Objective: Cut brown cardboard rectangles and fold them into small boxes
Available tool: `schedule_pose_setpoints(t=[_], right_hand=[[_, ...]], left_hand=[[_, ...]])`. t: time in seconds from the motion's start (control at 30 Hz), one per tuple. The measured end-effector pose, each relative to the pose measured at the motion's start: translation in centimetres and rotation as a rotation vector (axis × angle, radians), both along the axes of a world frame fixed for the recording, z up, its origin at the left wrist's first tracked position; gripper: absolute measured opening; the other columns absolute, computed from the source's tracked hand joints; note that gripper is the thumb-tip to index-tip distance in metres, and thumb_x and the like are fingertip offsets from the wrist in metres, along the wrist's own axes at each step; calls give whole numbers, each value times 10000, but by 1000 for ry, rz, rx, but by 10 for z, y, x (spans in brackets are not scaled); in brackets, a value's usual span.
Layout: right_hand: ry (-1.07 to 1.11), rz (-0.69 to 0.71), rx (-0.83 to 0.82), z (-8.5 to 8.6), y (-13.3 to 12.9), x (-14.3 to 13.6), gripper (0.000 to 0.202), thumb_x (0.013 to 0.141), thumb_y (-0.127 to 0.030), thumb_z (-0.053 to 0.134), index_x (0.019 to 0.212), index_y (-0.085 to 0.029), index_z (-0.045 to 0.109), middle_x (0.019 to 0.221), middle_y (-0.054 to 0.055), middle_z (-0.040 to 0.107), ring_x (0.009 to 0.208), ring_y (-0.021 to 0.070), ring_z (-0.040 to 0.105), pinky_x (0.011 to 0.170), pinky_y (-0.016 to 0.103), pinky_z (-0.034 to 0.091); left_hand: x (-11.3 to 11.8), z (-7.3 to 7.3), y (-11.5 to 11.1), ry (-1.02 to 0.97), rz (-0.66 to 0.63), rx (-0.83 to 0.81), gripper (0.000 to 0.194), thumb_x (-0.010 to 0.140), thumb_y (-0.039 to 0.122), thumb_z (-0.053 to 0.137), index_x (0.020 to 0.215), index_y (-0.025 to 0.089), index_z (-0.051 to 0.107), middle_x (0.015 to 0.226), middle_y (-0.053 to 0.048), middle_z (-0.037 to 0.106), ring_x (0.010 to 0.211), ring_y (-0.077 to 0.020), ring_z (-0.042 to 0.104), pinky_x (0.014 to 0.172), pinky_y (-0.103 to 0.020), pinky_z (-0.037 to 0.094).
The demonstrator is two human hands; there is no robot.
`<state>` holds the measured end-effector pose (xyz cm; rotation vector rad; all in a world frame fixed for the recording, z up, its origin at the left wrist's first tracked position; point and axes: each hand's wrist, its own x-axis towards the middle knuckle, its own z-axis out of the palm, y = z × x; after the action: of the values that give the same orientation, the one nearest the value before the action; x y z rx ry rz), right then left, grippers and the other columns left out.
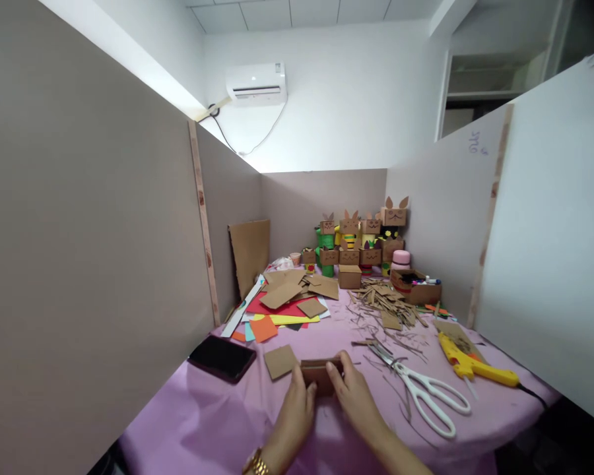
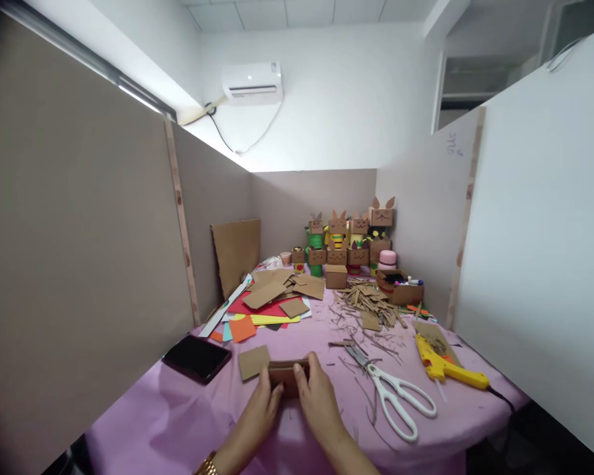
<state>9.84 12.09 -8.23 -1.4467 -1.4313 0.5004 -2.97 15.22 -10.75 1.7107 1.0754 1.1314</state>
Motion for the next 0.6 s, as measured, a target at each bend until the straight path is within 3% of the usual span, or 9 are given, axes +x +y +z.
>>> schedule_pose_setpoints(t=[0.27, 0.43, 0.6], right_hand=[[38, 49, 12, -3, 0, 2, 185, 873, -400, 340, 880, -227, 405, 811, 61, 616, 759, 221, 604, 686, 315, 453], [21, 136, 25, -4, 3, 13, 123, 774, -236, 488, 888, -213, 447, 784, 21, 608, 755, 192, 586, 677, 269, 449], [21, 149, 20, -5, 5, 14, 84, 769, -178, 454, 826, -230, 420, 730, -4, 580, 688, 174, 565, 616, 253, 434]], left_hand=[[9, -2, -2, 25, 24, -99, 746, 761, 321, 420, 1324, -73, 130, 1460, -326, 191, 1363, -319, 217, 1113, -419, 158], [5, -2, 4, -26, 23, -125, 731, 715, 315, 494, 1300, -21, 210, 1430, -310, 288, 1349, -318, 260, 1110, -412, 172], [2, 6, 8, -126, 26, -116, 527, 802, 410, 420, 1217, 92, 357, 1338, -230, 461, 1259, -271, 424, 1041, -382, 334]])
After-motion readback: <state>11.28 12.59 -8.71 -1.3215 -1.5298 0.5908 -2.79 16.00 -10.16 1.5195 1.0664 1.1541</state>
